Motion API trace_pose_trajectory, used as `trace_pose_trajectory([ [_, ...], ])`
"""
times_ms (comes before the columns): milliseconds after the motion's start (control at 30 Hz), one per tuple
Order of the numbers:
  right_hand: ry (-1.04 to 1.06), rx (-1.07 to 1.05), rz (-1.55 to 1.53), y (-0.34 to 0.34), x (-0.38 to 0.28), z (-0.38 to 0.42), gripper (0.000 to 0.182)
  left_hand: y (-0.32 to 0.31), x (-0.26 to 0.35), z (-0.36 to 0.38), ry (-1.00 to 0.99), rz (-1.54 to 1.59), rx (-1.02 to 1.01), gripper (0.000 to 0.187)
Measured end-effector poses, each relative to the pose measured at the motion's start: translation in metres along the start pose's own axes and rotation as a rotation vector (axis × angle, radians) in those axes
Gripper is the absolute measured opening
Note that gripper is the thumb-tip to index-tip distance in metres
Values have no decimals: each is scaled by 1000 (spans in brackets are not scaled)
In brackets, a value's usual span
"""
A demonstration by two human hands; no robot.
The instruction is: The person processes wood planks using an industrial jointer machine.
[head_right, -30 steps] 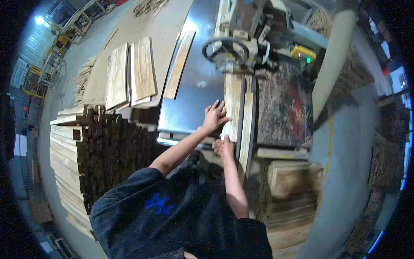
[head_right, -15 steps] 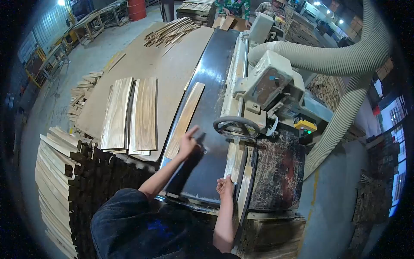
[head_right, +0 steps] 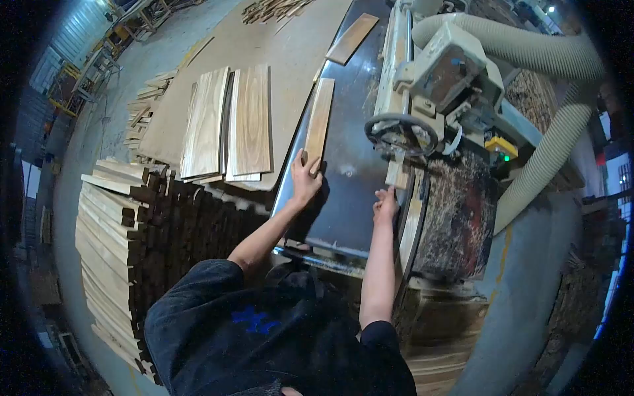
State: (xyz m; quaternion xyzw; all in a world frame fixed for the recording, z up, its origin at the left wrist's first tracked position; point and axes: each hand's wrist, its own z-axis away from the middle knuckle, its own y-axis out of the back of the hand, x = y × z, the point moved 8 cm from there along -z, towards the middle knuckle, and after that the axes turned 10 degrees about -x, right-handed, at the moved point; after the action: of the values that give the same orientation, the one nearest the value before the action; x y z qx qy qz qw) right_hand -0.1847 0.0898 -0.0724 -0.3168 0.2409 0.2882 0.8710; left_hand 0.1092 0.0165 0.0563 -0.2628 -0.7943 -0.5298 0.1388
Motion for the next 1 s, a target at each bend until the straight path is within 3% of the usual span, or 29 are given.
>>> trace_pose_trajectory([
  [33,119,-43,120,-6,-1,10,43,9,6,11,-3,-5,-9,51],
  [67,240,-84,241,-11,-1,23,42,9,-12,26,246,594,-30,52],
  [100,235,-76,233,-7,11,41,42,-1,-16,47,502,1191,-53,52],
  [133,226,-229,220,-13,27,65,39,8,-11,65,653,1441,-88,50],
  [167,217,-383,205,-20,41,91,37,-1,-5,87,816,1735,-278,46],
  [200,143,-429,241,-17,57,114,40,6,16,103,822,1985,-318,46],
  [267,-21,-512,333,-5,85,158,49,26,57,137,1020,2303,-417,48],
  [300,-71,-563,422,-1,91,181,55,23,58,153,1032,2291,-425,48],
  [367,-70,-694,516,9,99,218,69,17,60,176,813,2151,-542,48],
  [400,-92,-745,526,15,101,236,75,16,64,190,904,2044,-517,48],
  [433,-114,-734,466,27,109,246,64,8,62,209,983,1720,-633,49],
  [500,-39,-656,475,50,129,254,50,17,90,209,240,986,-758,47],
  [533,-87,-633,483,58,134,264,42,26,109,218,-56,156,-732,44],
  [633,-62,-434,327,110,165,257,26,0,128,243,-261,82,-743,46],
  [700,-175,-375,-5,129,182,257,19,-14,140,242,-297,171,-782,47],
  [833,-16,-274,-244,137,174,250,18,-43,173,218,-382,178,-830,51],
  [900,15,-223,-143,133,154,243,23,-63,179,199,-421,195,-814,52],
  [967,-138,-148,64,128,145,232,39,-75,185,172,-443,199,-825,54],
  [1000,-86,-142,159,123,139,220,53,-82,184,161,-445,192,-827,53],
])
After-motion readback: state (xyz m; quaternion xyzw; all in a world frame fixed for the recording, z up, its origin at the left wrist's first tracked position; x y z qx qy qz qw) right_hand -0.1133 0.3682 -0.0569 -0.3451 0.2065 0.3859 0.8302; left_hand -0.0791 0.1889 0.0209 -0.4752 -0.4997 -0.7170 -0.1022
